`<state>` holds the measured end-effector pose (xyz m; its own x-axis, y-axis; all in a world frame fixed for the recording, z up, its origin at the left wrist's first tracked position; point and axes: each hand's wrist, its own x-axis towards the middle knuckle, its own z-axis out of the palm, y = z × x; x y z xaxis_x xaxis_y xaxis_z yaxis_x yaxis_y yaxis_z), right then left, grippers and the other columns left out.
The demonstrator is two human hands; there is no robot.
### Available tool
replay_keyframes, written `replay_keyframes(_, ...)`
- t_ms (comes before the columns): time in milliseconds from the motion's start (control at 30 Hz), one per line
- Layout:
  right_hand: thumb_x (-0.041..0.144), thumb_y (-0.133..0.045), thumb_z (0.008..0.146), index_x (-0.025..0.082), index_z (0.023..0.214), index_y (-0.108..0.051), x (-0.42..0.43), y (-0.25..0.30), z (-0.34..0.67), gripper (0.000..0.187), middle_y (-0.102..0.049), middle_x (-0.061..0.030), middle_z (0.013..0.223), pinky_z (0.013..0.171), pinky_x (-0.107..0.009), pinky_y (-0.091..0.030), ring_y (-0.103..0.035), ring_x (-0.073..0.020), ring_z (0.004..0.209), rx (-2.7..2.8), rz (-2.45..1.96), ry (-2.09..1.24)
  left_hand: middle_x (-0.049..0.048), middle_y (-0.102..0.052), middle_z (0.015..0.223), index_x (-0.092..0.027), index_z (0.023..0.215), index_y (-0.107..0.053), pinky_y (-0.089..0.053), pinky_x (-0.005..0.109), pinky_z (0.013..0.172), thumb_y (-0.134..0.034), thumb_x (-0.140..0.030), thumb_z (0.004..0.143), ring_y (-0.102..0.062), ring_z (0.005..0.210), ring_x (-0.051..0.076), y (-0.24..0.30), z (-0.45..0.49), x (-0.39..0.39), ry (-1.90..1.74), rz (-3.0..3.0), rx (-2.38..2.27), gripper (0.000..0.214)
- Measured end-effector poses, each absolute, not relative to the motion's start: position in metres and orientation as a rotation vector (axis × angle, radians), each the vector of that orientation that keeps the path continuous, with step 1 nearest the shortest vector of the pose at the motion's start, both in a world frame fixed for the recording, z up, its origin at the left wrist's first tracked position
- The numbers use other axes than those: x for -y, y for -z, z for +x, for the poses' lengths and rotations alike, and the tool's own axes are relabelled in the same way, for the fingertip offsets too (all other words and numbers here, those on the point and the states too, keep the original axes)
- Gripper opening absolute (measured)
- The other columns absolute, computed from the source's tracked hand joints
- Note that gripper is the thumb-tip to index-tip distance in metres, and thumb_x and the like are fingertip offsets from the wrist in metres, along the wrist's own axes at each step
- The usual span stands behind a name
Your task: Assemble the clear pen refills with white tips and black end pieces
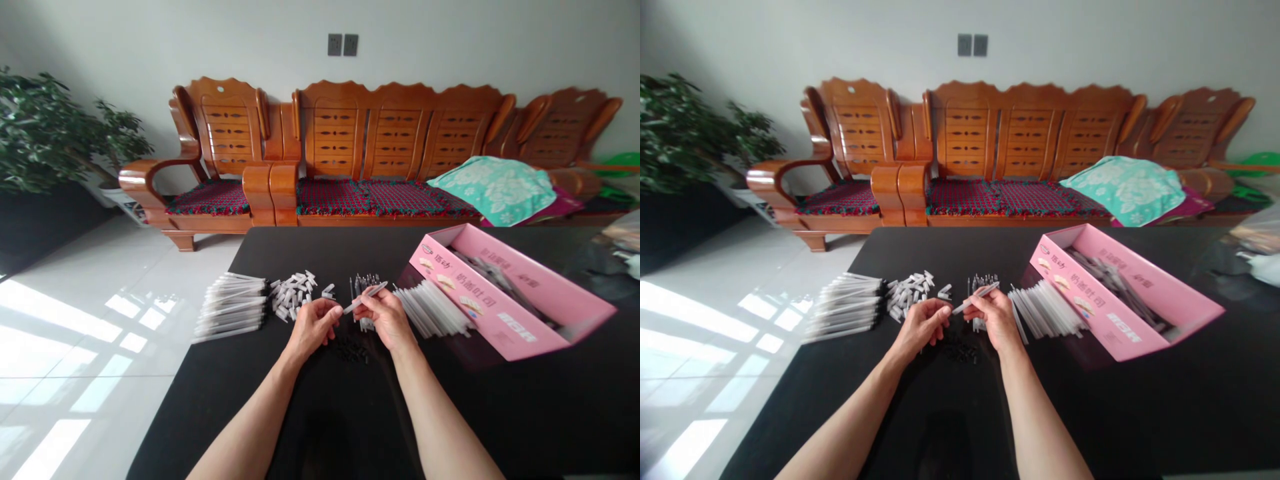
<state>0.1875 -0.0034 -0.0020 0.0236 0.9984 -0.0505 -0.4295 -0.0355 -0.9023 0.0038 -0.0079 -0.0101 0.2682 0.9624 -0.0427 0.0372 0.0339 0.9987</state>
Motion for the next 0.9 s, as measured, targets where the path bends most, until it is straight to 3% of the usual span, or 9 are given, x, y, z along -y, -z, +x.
replay_keyframes(100,0.031,-0.083,0.068,0.018,0.084,-0.062,0.004,0.002,0.188,0.030,-0.074,-0.0037,0.073,0.054,-0.026,-0.058,-0.069,-0.0160,0.056,0.846,-0.922,-1.400,0.0024,-0.063,0.061,-0.012,0.079,-0.066,-0.035,0.016,0.033,-0.057,-0.056,0.085,-0.052,0.039,0.008,0.011,0.004,0.009,-0.868,1.384,-1.048,0.045)
replay_keyframes(267,0.032,-0.083,0.069,0.018,0.085,-0.062,0.005,0.001,0.187,0.030,-0.074,-0.0037,0.074,0.052,-0.026,-0.057,-0.069,-0.0162,0.056,0.869,-0.938,-1.408,-0.0027,-0.056,0.048,-0.015,0.075,-0.064,-0.035,0.017,0.036,-0.068,-0.044,0.079,-0.048,0.037,0.008,0.007,0.004,0.011,-0.878,1.460,-1.141,0.030)
replay_keyframes(533,0.034,-0.082,0.069,0.017,0.092,-0.065,0.003,0.004,0.189,0.033,-0.073,-0.0029,0.071,0.049,-0.025,-0.055,-0.067,-0.0155,0.053,0.870,-0.962,-1.409,0.0002,-0.062,0.057,-0.017,0.073,-0.068,-0.039,0.020,0.047,-0.070,-0.036,0.077,-0.056,0.050,0.012,-0.002,0.006,0.017,-0.923,1.740,-1.210,0.019)
replay_keyframes(700,0.035,-0.078,0.072,0.015,0.117,-0.062,0.003,0.002,0.194,0.053,-0.068,0.0005,0.065,0.043,-0.023,-0.049,-0.060,-0.0124,0.045,0.865,-0.959,-1.423,0.0003,-0.063,0.063,-0.018,0.086,-0.069,-0.041,0.020,0.048,-0.062,-0.044,0.084,-0.055,0.050,0.012,-0.006,-0.010,0.007,-1.186,1.591,-1.289,0.028)
replay_keyframes(900,0.030,-0.074,0.076,0.021,0.143,-0.043,0.006,-0.001,0.195,0.075,-0.063,0.0056,0.057,0.039,-0.021,-0.043,-0.054,-0.0119,0.042,0.954,-0.893,-1.484,-0.0004,-0.065,0.065,-0.019,0.087,-0.070,-0.043,0.021,0.051,-0.062,-0.040,0.082,-0.057,0.052,0.012,0.001,-0.042,-0.012,-1.391,1.408,-1.562,0.022)
